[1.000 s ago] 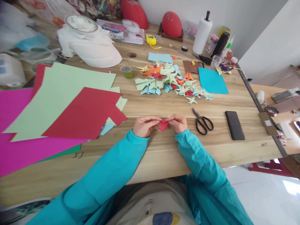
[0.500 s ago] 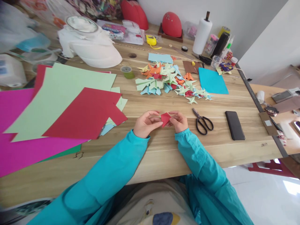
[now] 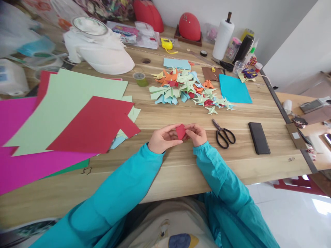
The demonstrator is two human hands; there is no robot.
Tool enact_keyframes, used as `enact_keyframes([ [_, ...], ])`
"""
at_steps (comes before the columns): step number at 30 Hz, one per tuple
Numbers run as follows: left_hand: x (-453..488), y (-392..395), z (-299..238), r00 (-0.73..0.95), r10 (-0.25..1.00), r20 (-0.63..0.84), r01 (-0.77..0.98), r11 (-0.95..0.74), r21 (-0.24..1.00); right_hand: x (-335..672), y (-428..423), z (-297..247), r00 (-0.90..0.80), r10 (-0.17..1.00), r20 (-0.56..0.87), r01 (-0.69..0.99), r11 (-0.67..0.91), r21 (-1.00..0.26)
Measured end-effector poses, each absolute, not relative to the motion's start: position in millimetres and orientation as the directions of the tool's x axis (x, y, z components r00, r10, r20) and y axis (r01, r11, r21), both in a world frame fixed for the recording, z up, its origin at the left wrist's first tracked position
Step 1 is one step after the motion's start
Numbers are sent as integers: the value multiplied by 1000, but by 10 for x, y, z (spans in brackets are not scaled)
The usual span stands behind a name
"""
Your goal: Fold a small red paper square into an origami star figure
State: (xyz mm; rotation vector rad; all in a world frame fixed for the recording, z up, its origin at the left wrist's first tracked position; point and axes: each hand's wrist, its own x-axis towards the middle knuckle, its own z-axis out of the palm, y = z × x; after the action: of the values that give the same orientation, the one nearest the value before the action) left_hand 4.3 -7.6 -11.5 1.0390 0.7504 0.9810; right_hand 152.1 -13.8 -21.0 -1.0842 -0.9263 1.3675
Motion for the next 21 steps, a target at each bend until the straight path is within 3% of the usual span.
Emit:
enact_keyframes([
  [15, 29, -57, -159, 408, 911, -60, -329, 208, 921, 1529, -147, -212, -44, 997, -63, -311, -73, -948],
  [21, 39, -69, -136, 411, 911, -26, -286, 156, 946, 1513, -145, -258, 10, 997, -76, -257, -71, -964],
])
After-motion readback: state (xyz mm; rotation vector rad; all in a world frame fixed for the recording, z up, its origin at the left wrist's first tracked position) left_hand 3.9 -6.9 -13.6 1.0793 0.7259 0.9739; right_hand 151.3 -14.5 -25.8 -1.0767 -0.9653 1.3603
